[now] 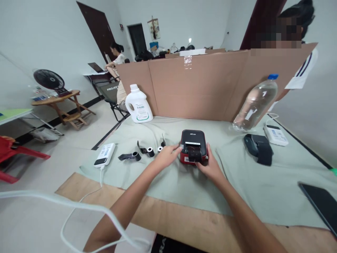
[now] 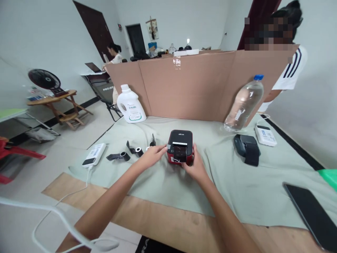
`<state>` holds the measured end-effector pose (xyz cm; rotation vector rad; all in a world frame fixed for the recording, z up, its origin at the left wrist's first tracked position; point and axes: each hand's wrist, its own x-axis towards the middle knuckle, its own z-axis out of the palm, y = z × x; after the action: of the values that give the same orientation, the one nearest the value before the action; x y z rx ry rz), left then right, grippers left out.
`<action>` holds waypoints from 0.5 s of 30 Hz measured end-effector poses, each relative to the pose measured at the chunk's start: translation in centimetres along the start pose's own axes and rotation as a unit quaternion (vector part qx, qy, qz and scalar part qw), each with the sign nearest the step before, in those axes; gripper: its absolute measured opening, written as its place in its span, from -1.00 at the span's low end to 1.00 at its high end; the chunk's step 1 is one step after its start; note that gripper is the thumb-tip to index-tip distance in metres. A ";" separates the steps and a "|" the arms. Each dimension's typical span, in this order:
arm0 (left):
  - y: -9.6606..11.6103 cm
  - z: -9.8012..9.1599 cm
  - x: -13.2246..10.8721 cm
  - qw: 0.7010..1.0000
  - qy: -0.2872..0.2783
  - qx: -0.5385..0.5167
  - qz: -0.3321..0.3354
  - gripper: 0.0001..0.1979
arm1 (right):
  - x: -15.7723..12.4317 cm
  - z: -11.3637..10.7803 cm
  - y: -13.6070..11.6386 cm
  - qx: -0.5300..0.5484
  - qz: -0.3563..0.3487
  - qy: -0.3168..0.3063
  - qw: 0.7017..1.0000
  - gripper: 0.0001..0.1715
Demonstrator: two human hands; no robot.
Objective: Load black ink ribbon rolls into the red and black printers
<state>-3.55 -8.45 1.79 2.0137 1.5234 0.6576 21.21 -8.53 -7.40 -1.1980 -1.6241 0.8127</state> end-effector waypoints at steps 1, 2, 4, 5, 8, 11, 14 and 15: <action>0.6 0.7 0.4 1.000 -0.003 -0.010 0.001 -0.51 | 0.2 -0.1 -0.5 -0.026 -0.018 -0.003 1.000 0.21; 1.0 1.2 0.7 1.000 -0.003 -0.016 0.001 -0.52 | 0.4 -0.1 -0.9 -0.043 -0.033 -0.012 0.998 0.20; 1.3 1.7 1.1 1.000 0.011 -0.019 -0.007 -0.56 | 0.9 -0.2 -1.5 -0.070 -0.049 -0.026 0.996 0.14; 1.2 1.8 1.1 0.999 0.023 -0.019 -0.011 -0.58 | 1.1 -0.2 -1.7 -0.088 -0.051 -0.026 0.994 0.12; 0.7 1.0 1.1 0.998 0.061 -0.021 -0.022 -0.62 | 2.2 0.1 -2.4 -0.131 -0.055 -0.025 0.989 0.09; 0.1 -1.4 1.1 0.992 0.118 -0.036 -0.031 -0.62 | 4.9 1.4 -4.9 -0.128 -0.086 -0.039 0.987 0.08; -1.3 -5.3 1.9 0.973 0.209 -0.091 -0.020 -0.62 | 9.1 4.5 -8.7 -0.087 -0.151 -0.043 0.984 0.11; -2.1 -6.8 2.4 0.963 0.244 -0.117 -0.013 -0.61 | 10.7 6.0 -9.9 -0.067 -0.169 -0.042 0.982 0.09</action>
<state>-8.89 -4.84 5.60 1.7253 1.6360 1.3335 11.26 -1.26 2.41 -0.9503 -1.9115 0.5486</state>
